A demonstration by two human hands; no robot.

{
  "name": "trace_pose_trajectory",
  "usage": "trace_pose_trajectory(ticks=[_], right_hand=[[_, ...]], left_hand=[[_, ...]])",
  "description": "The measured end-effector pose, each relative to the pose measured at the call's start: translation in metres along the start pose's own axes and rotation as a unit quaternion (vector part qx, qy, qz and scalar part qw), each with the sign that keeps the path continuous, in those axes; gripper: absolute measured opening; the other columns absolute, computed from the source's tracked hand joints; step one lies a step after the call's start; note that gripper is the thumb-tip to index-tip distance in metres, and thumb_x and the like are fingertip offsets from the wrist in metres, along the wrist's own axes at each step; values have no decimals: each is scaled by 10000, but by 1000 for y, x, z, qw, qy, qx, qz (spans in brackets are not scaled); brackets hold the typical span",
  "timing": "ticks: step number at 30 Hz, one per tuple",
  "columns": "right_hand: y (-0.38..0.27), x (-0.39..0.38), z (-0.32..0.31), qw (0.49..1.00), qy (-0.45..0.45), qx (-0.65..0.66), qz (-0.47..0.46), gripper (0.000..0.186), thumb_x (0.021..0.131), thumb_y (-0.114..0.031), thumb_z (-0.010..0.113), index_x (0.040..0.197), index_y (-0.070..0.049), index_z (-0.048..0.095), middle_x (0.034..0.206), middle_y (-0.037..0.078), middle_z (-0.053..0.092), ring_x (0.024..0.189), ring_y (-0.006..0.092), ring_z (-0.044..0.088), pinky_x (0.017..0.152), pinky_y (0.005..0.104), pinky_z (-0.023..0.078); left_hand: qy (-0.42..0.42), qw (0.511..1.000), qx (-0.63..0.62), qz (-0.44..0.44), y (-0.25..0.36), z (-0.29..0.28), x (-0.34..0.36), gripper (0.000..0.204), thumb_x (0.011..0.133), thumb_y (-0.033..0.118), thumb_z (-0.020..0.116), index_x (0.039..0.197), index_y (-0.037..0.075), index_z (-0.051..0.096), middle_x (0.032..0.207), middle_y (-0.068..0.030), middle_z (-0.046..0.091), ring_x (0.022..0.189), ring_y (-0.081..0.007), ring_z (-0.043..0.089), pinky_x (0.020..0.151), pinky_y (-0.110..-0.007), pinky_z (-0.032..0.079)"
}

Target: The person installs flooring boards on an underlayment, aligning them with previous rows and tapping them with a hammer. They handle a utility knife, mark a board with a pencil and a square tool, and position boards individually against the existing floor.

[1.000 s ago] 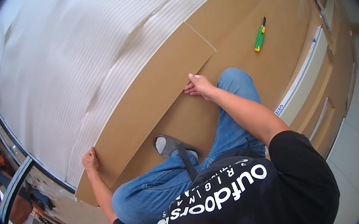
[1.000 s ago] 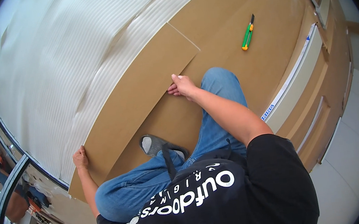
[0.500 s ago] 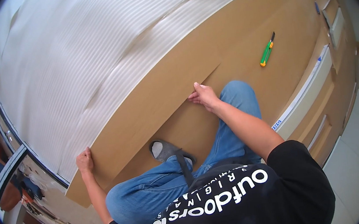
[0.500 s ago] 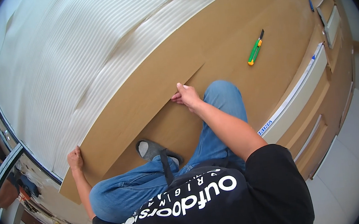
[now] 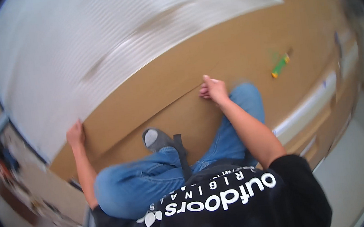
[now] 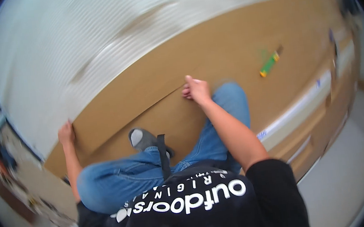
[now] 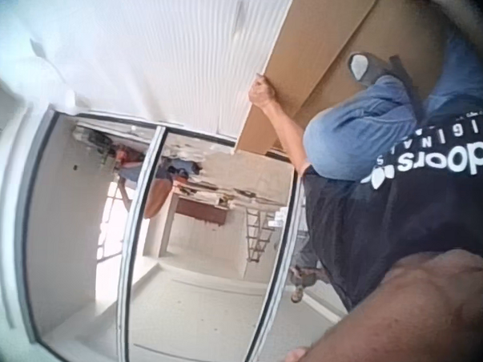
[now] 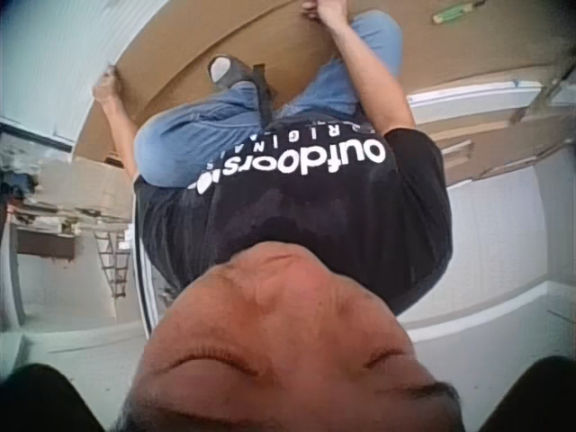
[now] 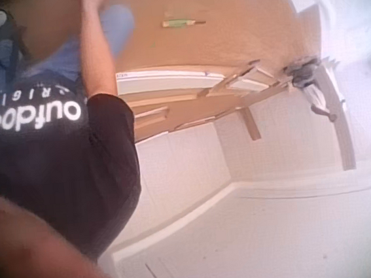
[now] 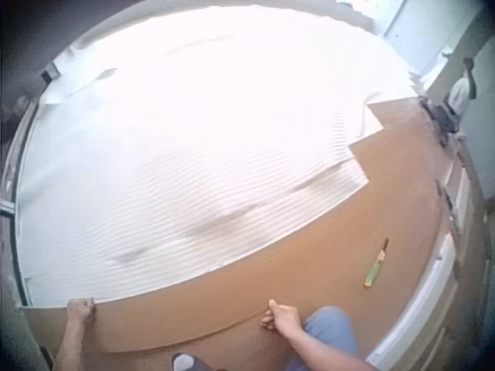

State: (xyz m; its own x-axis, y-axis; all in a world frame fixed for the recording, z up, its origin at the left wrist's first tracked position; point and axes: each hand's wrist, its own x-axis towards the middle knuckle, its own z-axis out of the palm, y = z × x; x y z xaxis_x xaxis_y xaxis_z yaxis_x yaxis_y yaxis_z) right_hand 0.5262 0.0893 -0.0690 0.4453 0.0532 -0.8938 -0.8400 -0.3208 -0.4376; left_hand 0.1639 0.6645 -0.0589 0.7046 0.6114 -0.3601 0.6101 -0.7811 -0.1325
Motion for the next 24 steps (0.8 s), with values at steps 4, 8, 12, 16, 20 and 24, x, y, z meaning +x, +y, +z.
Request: trace_pose_trajectory(ticks=[4, 8, 12, 16, 20, 24], right_hand=[[15, -1, -34, 999, 0, 15, 32, 477, 1044, -500, 571, 857, -62, 594, 698, 83, 664, 593, 190, 673, 512, 297, 539], [-2, 1, -15, 998, 17, -44, 33, 465, 1038, -508, 582, 895, -65, 580, 760, 110, 699, 664, 234, 721, 563, 306, 576], [-3, 2, -11, 998, -13, -59, 17, 455, 1047, -521, 559, 829, -121, 545, 725, 62, 655, 658, 209, 694, 555, 288, 552], [5, 9, -27, 997, -31, -58, 33, 409, 1040, -508, 584, 793, -196, 489, 687, -24, 531, 690, 171, 616, 643, 310, 525], [10, 21, -49, 982, -181, -11, 54, 426, 1065, -515, 527, 784, -207, 443, 684, -55, 454, 697, 121, 508, 644, 274, 439], [5, -3, -15, 997, -38, -52, 53, 439, 1066, -516, 523, 781, -194, 435, 665, -52, 432, 687, 126, 500, 646, 271, 435]], left_hand=[[-45, 998, -44, -27, 61, -7, 43, 568, 1019, 604, 391, 987, 190, 778, 959, -166, 742, 896, -433, 701, 832, -526, 557], [84, 995, -42, 39, 48, 11, 27, 456, 986, 492, 527, 760, 160, 744, 778, -140, 725, 715, -386, 694, 640, -497, 561], [139, 981, -135, -32, 45, 37, 17, 383, 949, 415, 565, 705, 165, 721, 682, -120, 691, 642, -355, 672, 574, -475, 536], [218, 962, -161, 18, 47, 55, 19, 369, 912, 354, 537, 610, 167, 640, 644, -129, 670, 579, -360, 654, 547, -519, 530], [275, 945, -179, 1, 63, 43, 32, 434, 869, 348, 573, 467, 185, 576, 521, -67, 619, 510, -284, 639, 513, -442, 512], [297, 935, -193, -18, 58, 50, 18, 442, 889, 359, 559, 486, 188, 623, 538, -33, 646, 543, -259, 663, 575, -417, 532]])
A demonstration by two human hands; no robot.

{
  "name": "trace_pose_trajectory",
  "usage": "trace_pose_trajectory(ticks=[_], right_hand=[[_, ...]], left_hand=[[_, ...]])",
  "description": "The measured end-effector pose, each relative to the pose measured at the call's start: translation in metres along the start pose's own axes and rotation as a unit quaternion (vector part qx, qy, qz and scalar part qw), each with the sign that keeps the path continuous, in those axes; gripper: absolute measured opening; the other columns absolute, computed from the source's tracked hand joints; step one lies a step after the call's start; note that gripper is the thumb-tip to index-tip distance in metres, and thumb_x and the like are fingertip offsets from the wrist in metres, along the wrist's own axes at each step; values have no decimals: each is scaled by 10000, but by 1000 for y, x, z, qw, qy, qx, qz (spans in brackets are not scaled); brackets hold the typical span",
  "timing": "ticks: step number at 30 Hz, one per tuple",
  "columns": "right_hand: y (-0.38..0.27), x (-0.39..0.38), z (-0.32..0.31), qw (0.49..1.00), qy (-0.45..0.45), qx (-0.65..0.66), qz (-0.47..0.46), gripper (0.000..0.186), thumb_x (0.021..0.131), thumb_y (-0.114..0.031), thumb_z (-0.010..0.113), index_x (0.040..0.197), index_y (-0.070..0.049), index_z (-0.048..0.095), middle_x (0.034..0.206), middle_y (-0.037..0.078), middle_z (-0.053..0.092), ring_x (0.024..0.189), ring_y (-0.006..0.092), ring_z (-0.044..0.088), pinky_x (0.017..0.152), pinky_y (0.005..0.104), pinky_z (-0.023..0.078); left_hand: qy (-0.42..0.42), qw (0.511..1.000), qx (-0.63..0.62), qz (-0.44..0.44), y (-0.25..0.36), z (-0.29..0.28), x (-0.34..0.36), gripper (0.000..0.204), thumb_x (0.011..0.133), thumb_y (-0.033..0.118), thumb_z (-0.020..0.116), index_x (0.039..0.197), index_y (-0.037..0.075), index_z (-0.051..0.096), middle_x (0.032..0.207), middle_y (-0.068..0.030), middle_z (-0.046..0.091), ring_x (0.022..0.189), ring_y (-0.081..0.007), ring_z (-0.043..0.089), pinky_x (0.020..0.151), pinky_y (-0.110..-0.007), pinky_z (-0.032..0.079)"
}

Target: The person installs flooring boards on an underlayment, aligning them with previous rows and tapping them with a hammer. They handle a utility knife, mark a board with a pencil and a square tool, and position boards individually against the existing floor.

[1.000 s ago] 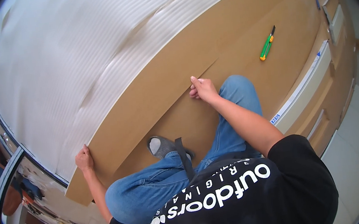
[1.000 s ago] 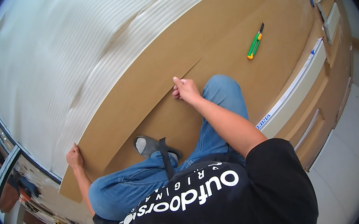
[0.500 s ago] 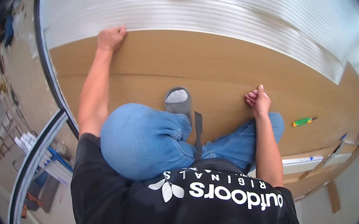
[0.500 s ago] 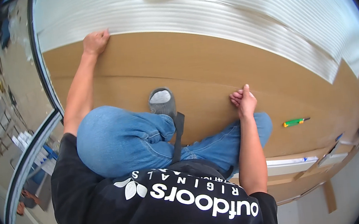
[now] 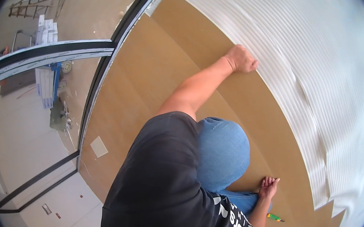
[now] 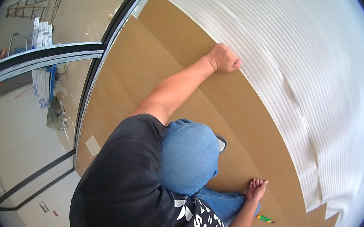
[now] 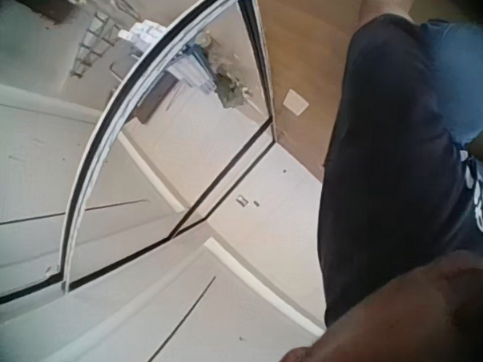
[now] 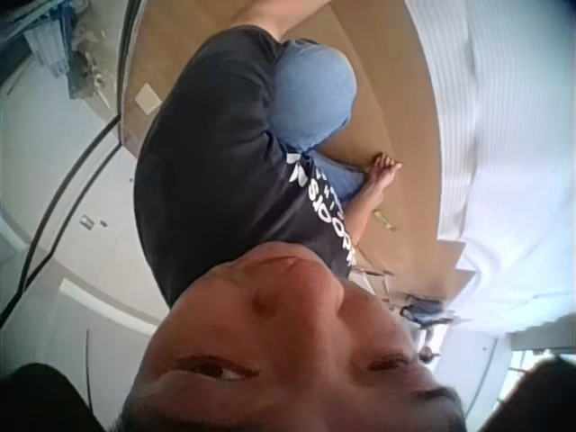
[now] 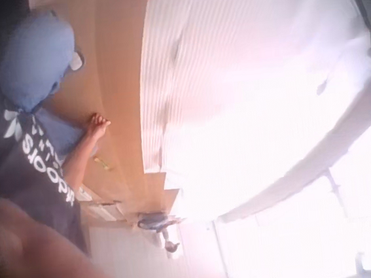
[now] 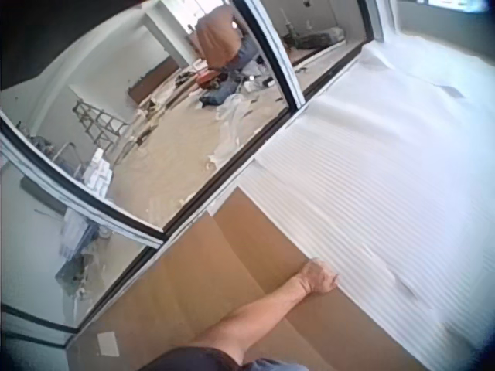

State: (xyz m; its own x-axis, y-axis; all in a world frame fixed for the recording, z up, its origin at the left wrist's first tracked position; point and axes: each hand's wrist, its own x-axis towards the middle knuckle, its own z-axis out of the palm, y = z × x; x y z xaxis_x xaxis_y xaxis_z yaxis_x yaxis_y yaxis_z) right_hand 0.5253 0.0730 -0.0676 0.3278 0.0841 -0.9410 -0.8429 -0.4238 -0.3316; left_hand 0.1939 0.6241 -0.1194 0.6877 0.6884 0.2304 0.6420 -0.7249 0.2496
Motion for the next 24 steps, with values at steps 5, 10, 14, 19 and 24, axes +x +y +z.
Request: trace_pose_trajectory(ticks=[5, 10, 14, 19, 24], right_hand=[[-4, 2, -4, 999, 28, 7, -19, 446, 1079, -516, 489, 780, -191, 426, 648, -49, 407, 651, 124, 468, 587, 264, 404], [8, 15, -15, 998, -38, 20, -45, 462, 1097, -517, 429, 770, -193, 392, 636, -51, 368, 594, 123, 389, 525, 269, 330], [25, 7, 8, 998, 5, 34, -45, 425, 1093, -478, 483, 801, -178, 406, 636, -38, 345, 564, 134, 347, 493, 283, 302], [12, 2, 4, 996, 32, 75, -20, 384, 1029, -460, 615, 1116, -87, 590, 1045, 69, 641, 1009, 247, 626, 895, 386, 528], [-14, -117, -46, 965, -26, 185, -185, 284, 1049, -309, 618, 1255, -117, 579, 1086, 76, 663, 991, 235, 670, 903, 387, 550]], left_hand=[[-22, 999, -16, -22, 16, -9, 0, 469, 903, 363, 547, 479, 175, 613, 554, -34, 659, 565, -252, 669, 628, -391, 537], [11, 1000, -12, -2, 10, -14, -7, 447, 876, 351, 583, 465, 177, 604, 547, -43, 654, 537, -252, 651, 567, -399, 519], [31, 1000, -3, 2, -12, -5, -16, 390, 802, 281, 645, 441, 173, 546, 499, -36, 598, 486, -258, 608, 522, -389, 490], [-124, 991, 39, 17, -25, 19, 19, 293, 800, 338, 613, 567, 160, 618, 602, -139, 631, 516, -370, 599, 461, -491, 446], [-212, 973, -41, -76, -46, 0, -10, 527, 1011, 505, 491, 754, 81, 671, 745, -221, 641, 715, -389, 626, 642, -483, 465]])
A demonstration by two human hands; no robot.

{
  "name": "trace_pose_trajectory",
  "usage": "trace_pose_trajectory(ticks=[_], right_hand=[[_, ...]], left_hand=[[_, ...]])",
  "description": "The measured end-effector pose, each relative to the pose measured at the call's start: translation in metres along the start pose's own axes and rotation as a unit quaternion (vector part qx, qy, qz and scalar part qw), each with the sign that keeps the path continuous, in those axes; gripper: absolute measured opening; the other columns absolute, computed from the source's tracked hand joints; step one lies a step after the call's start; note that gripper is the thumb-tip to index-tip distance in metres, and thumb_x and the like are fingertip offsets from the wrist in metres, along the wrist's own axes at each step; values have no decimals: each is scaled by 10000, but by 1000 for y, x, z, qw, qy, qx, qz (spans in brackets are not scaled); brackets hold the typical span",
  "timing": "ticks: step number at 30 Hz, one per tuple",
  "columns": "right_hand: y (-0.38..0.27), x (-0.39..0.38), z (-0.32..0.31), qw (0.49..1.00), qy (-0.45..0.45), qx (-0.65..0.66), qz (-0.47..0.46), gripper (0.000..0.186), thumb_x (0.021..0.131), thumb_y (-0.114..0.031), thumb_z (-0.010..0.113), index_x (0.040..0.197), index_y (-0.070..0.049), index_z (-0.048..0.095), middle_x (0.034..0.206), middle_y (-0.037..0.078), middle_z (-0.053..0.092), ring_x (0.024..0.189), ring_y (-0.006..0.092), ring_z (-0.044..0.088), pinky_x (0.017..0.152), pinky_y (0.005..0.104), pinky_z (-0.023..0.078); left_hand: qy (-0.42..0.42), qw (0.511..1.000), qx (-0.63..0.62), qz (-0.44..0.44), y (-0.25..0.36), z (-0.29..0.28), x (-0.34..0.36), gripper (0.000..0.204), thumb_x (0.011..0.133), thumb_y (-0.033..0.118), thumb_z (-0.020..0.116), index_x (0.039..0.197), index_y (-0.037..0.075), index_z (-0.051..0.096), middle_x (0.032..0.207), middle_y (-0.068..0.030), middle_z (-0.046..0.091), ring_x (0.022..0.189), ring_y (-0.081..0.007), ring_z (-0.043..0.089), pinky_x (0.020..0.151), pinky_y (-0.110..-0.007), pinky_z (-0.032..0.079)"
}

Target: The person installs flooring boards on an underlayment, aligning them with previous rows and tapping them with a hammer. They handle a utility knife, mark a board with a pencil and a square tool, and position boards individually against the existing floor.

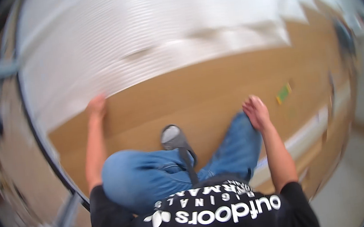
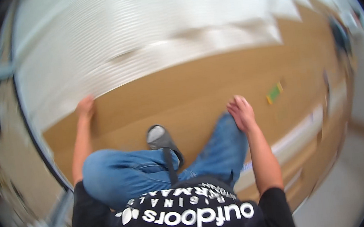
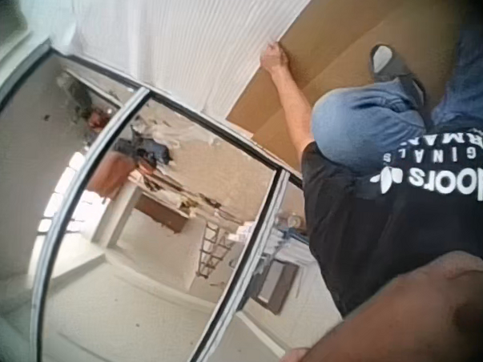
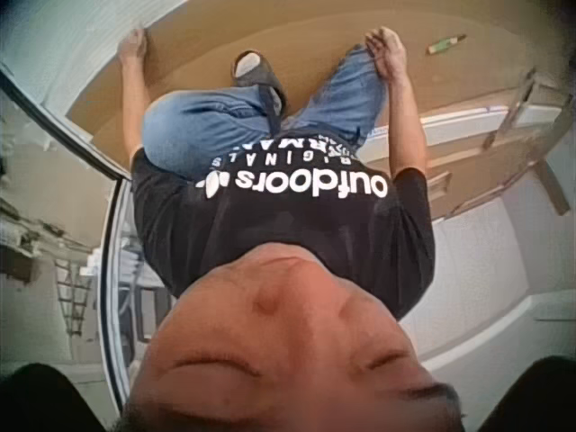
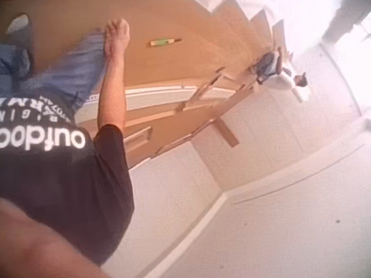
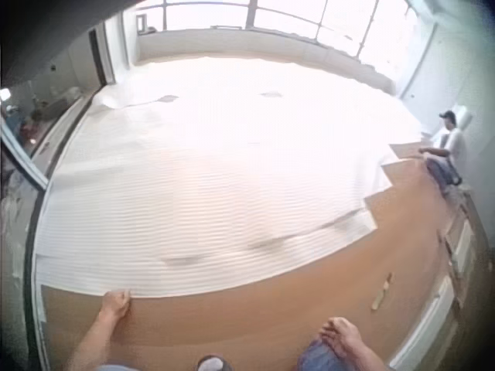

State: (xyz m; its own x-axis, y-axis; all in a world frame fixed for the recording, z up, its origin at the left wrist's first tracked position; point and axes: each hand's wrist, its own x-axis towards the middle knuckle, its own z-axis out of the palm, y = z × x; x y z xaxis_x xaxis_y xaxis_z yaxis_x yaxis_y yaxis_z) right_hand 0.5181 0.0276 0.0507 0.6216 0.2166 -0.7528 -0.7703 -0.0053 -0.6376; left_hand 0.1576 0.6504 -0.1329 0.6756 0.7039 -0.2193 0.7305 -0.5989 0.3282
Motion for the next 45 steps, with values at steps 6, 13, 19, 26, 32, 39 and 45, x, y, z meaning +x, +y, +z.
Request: trace_pose_trajectory(ticks=[6, 13, 19, 26, 32, 39, 45], right_hand=[[106, -187, -209, 972, 197, 17, 128, 289, 1055, -381, 577, 1030, -100, 638, 900, 48, 699, 784, 181, 701, 720, 340, 596], [480, -372, -236, 814, -22, -235, 531, 231, 932, -279, 607, 1049, -141, 751, 961, 121, 772, 826, 297, 753, 659, 458, 576], [536, -330, -238, 841, 129, -313, 423, 429, 843, -380, 735, 1103, -40, 756, 1065, 203, 744, 978, 424, 707, 845, 470, 570], [455, -363, -203, 824, 72, -514, 228, 507, 907, -377, 672, 1268, -31, 590, 1200, 249, 648, 1107, 433, 659, 931, 524, 543], [467, -364, -211, 821, 61, -519, 230, 415, 959, -368, 511, 1087, -6, 668, 1106, 270, 724, 1020, 418, 714, 867, 539, 568], [314, -394, -228, 778, -54, -609, 145, 374, 932, -333, 581, 1096, -8, 666, 1063, 280, 718, 987, 441, 705, 862, 535, 560], [162, -363, -250, 645, -99, -743, 148, 353, 909, -303, 640, 1104, -9, 664, 1026, 288, 713, 958, 461, 696, 858, 532, 554]], left_hand=[[28, 983, -27, 179, 26, -50, 21, 306, 985, 206, 632, 1181, -29, 636, 1093, -182, 654, 1039, -303, 619, 947, -408, 487], [-188, 976, 17, 105, 42, -132, 15, 383, 1046, 249, 612, 1308, -28, 582, 1203, -164, 655, 1039, -235, 636, 915, -370, 520], [-258, 960, 41, 99, 97, -144, -50, 352, 1046, 234, 617, 1324, 21, 581, 1129, -141, 683, 985, -211, 641, 877, -354, 529], [-259, 963, -75, 17, 44, -142, -128, 286, 1029, 255, 647, 1214, 38, 627, 997, -60, 669, 873, -153, 612, 819, -317, 518], [-178, 961, 29, 210, 161, -164, -189, 291, 1033, 296, 635, 1144, 28, 657, 1002, -86, 697, 921, -185, 635, 829, -343, 525], [-192, 970, 59, 139, 150, -154, -93, 267, 970, 231, 651, 1147, 33, 673, 1035, -190, 717, 1006, -341, 689, 872, -427, 548], [-148, 972, 120, 137, 199, -100, -83, 373, 935, 253, 681, 1263, 83, 630, 1264, -159, 637, 1236, -323, 594, 1017, -458, 482]])
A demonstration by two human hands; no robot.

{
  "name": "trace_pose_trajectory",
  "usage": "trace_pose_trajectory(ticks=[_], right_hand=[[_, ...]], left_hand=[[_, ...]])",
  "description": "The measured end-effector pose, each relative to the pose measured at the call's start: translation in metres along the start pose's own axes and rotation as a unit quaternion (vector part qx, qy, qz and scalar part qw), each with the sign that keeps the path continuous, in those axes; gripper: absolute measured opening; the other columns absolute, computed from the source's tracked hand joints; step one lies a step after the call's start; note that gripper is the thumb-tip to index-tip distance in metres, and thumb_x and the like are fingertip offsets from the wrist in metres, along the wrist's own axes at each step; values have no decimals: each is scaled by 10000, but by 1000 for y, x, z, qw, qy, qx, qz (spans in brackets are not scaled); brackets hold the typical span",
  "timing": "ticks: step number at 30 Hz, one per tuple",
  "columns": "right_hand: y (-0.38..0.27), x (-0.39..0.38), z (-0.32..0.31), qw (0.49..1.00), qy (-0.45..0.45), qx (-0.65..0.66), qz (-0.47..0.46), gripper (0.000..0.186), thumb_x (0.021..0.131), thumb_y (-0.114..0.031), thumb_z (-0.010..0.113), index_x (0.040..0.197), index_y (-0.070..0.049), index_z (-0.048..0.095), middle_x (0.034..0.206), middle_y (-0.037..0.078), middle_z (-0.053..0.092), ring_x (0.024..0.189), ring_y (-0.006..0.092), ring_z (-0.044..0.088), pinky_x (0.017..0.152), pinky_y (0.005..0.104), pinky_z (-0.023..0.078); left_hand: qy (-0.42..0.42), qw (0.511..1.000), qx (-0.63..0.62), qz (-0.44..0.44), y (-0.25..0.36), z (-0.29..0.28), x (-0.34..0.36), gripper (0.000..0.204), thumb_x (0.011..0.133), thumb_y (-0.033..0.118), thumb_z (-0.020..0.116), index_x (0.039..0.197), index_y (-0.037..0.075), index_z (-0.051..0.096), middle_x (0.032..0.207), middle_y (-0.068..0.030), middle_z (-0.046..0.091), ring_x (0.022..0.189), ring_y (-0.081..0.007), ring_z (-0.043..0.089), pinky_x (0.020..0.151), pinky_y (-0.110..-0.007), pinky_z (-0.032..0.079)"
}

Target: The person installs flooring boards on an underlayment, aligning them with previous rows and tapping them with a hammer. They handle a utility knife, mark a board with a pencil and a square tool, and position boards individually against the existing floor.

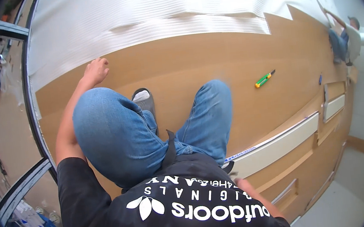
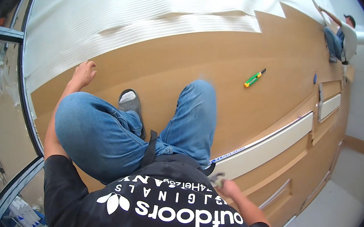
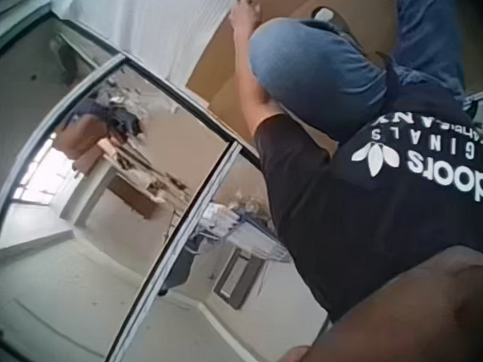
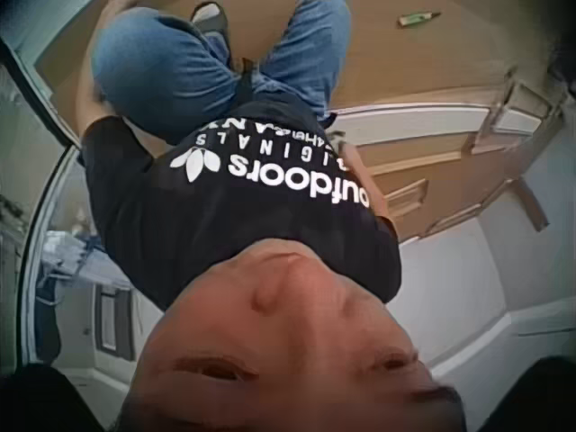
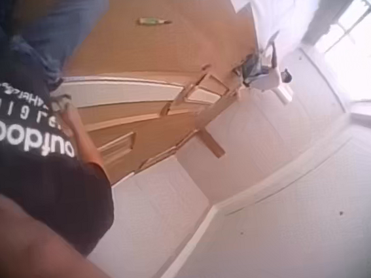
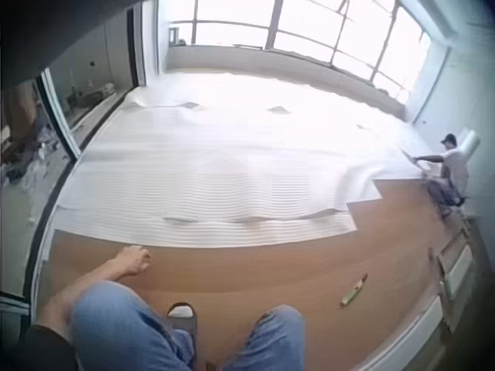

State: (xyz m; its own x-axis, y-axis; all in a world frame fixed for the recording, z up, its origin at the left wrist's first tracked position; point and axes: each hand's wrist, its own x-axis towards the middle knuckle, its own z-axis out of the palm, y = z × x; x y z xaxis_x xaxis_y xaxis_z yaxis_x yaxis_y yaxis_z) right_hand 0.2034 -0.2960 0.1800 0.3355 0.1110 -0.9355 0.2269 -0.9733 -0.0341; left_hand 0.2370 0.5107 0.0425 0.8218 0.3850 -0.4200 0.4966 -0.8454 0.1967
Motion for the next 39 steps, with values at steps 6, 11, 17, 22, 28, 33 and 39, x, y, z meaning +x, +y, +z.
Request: trace_pose_trajectory(ticks=[6, 11, 17, 22, 28, 33, 39], right_hand=[[-71, 43, -247, 957, 264, -118, 20, 283, 875, -218, 692, 1051, -24, 586, 938, 275, 702, 883, 470, 680, 772, 552, 556], [-153, 130, -408, 883, 402, -68, -232, 472, 881, -169, 654, 1324, -48, 549, 966, 262, 685, 902, 489, 656, 785, 548, 540], [-279, 259, -538, 866, 359, -293, -186, 386, 895, -161, 570, 1279, -119, 561, 969, 238, 700, 903, 455, 681, 778, 562, 543], [-350, 326, -578, 857, 294, -376, -194, 329, 933, -136, 520, 1257, -162, 574, 925, 194, 724, 861, 422, 701, 717, 539, 545], [-345, 369, -599, 828, 240, -462, -207, 430, 957, -166, 515, 1385, -189, 543, 953, 178, 736, 870, 378, 708, 707, 496, 548], [-359, 363, -600, 823, 213, -484, -206, 376, 969, -179, 517, 1343, -184, 561, 925, 182, 737, 858, 376, 713, 689, 495, 555], [-345, 365, -609, 810, 270, -456, -251, 324, 991, -216, 544, 1310, -174, 576, 937, 183, 736, 855, 389, 713, 705, 525, 552]], left_hand=[[47, 996, 65, -48, -1, 25, 53, 606, 899, 337, 748, 1421, 134, 516, 1441, -119, 499, 1395, -300, 436, 1146, -465, 346], [48, 995, 82, -20, 1, 29, 86, 802, 766, 447, 864, 1413, 129, 514, 1378, -115, 534, 1365, -320, 455, 1151, -483, 340], [-64, 998, 18, 2, 10, 19, 89, 921, 645, 398, 943, 1393, 88, 505, 1362, -136, 530, 1325, -337, 481, 1119, -458, 403], [-31, 999, -16, 38, 9, 18, 85, 936, 580, 277, 978, 1356, 47, 509, 1312, -135, 538, 1251, -348, 517, 1053, -460, 466], [12, 999, -24, 38, 20, 23, 84, 921, 572, 147, 963, 1366, 20, 514, 1337, -151, 549, 1248, -364, 525, 1055, -456, 469], [11, 999, -13, 34, 23, 18, 80, 890, 592, 169, 960, 1354, 40, 519, 1323, -131, 561, 1236, -348, 539, 1041, -449, 471], [34, 998, 23, 41, 26, 20, 80, 901, 583, 166, 960, 1358, 50, 516, 1276, -127, 572, 1188, -354, 553, 984, -464, 487]])
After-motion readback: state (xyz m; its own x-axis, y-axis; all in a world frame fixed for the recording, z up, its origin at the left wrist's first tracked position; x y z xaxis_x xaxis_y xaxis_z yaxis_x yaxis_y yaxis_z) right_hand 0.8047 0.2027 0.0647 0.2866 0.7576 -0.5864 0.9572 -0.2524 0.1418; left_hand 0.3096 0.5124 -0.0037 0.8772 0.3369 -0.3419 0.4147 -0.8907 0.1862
